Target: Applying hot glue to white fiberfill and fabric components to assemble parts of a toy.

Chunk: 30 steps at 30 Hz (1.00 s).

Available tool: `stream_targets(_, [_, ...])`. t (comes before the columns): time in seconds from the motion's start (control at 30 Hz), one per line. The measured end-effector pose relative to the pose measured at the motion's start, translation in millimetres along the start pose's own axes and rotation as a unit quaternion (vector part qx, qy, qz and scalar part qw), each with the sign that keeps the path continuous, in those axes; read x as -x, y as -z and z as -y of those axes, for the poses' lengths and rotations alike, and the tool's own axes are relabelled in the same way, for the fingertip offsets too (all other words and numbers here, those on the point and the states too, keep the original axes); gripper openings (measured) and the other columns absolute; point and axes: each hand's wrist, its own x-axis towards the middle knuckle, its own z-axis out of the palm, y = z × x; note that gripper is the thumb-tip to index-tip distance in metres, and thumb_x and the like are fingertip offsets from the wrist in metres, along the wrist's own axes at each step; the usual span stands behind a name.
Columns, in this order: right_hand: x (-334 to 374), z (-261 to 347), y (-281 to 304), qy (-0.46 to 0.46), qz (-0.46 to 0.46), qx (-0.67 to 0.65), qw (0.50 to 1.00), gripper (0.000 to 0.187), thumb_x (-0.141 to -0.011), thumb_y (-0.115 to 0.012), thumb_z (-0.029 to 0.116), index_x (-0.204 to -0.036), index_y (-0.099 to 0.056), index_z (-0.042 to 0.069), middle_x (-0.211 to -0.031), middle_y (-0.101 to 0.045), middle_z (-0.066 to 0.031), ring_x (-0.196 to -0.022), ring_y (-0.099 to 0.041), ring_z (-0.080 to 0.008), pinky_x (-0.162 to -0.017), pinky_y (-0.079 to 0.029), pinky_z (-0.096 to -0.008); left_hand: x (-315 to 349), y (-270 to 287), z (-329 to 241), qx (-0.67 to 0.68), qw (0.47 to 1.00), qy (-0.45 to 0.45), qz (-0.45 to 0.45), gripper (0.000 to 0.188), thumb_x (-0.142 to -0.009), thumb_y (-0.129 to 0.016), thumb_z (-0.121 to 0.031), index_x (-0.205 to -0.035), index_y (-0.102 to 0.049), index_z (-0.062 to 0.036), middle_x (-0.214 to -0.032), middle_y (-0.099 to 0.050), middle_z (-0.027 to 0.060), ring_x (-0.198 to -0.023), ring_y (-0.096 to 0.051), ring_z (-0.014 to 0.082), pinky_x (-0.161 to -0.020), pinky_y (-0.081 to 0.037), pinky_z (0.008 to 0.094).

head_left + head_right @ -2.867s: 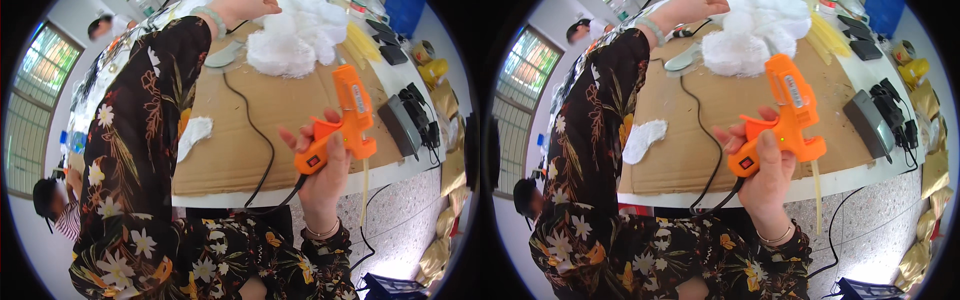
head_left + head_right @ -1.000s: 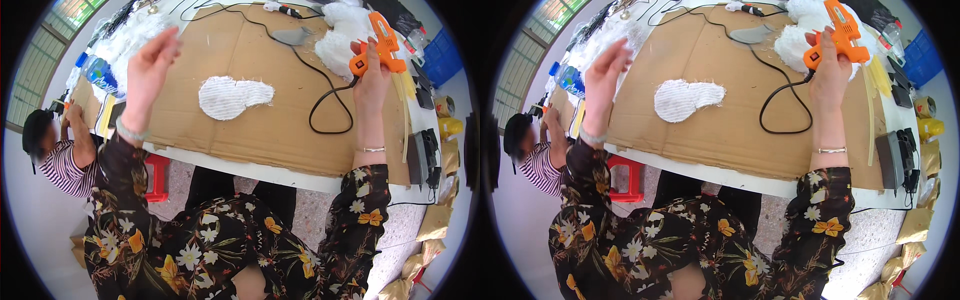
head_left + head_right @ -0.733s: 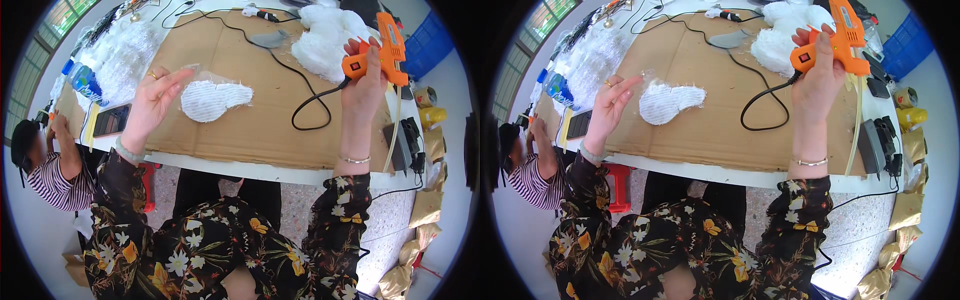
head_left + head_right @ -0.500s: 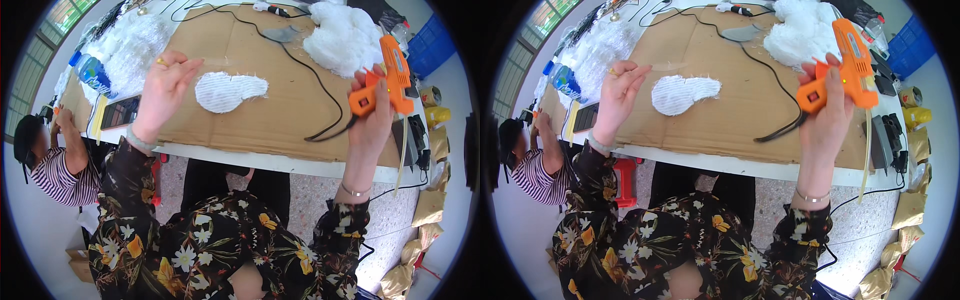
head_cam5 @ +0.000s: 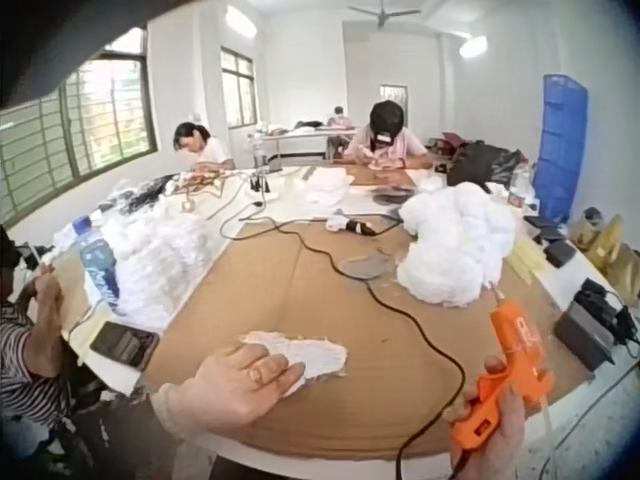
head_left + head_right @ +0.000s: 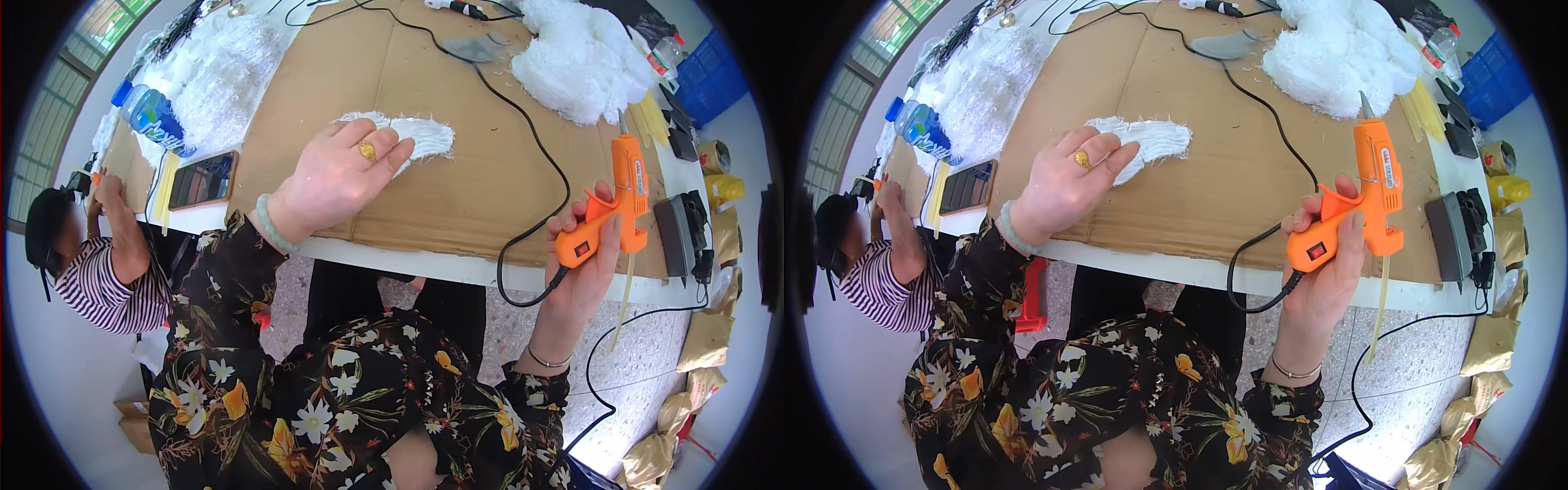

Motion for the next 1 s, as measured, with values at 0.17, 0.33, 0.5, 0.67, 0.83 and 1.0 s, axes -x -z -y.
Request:
stream_targets(0.17, [-9.7,-5.7,6.7,-0.009,-0.003,0.006,1.000,0.044,-0.094,-0.049,0.032,-0.124,-0.044,-0.001,-0.089,-0.058,-0.0107,-0.074,-0.050,-0.0150,-0.068,-0.042,-0.0292,-1.5,-12.7,4.2,-0.002,1.000,-0.010,0.024,0.027,-0.067,-0.066,-0.008,-0.093,-0.066,-0.0034,-0.086,-0.058,0.0029,-0.076,-0.056,0.0175,-0.062,-0.046,0.0283])
stream_targets(0.33, [-36.6,-22.6,4.4,-0.015,0.002,0.030,0.999,0.044,-0.094,-0.049,0.030,-0.123,-0.044,-0.002,-0.085,-0.058,-0.0119,-0.071,-0.050,-0.0159,-0.065,-0.042,-0.0288,-2.4,-35.1,23.2,0.040,0.998,-0.007,0.058,0.025,-0.068,-0.065,-0.008,-0.092,-0.065,-0.0038,-0.088,-0.057,0.0025,-0.078,-0.055,0.0173,-0.065,-0.047,0.0288])
stream_targets(0.5, [-26.1,-37.6,-12.5,-0.020,0.022,0.038,0.999,0.044,-0.094,-0.049,0.031,-0.123,-0.044,-0.001,-0.085,-0.059,-0.0118,-0.070,-0.050,-0.0157,-0.065,-0.043,-0.0287,24.1,-19.3,30.8,0.030,0.999,0.000,0.017,0.027,-0.066,-0.066,-0.007,-0.093,-0.066,-0.0037,-0.089,-0.057,0.0034,-0.076,-0.055,0.0184,-0.063,-0.047,0.0304])
stream_targets(0.67, [11.8,-45.2,-36.4,-0.023,0.044,0.049,0.998,0.043,-0.094,-0.050,0.030,-0.123,-0.045,-0.001,-0.085,-0.059,-0.0117,-0.070,-0.051,-0.0153,-0.065,-0.043,-0.0285,62.1,16.4,28.0,0.015,0.999,0.001,-0.033,0.031,-0.063,-0.067,-0.006,-0.094,-0.067,-0.0034,-0.089,-0.057,0.0038,-0.075,-0.055,0.0196,-0.063,-0.049,0.0315])
stream_targets(0.83, [32.1,-49.5,-45.5,-0.027,0.051,0.054,0.997,0.043,-0.094,-0.050,0.031,-0.123,-0.045,-0.001,-0.085,-0.059,-0.0115,-0.069,-0.051,-0.0150,-0.065,-0.044,-0.0279,84.0,34.1,26.3,0.037,0.999,-0.001,0.001,0.033,-0.061,-0.067,-0.008,-0.094,-0.067,-0.0042,-0.089,-0.057,0.0033,-0.078,-0.056,0.0200,-0.067,-0.049,0.0325])
stream_targets(1.0, [31.2,-50.5,-42.1,-0.026,0.048,0.058,0.997,0.043,-0.094,-0.050,0.030,-0.122,-0.045,-0.002,-0.084,-0.058,-0.0112,-0.070,-0.050,-0.0150,-0.065,-0.044,-0.0279,86.7,29.3,25.6,0.042,0.999,0.019,-0.001,0.032,-0.063,-0.065,-0.009,-0.095,-0.067,-0.0050,-0.089,-0.057,0.0029,-0.081,-0.056,0.0200,-0.071,-0.049,0.0335])
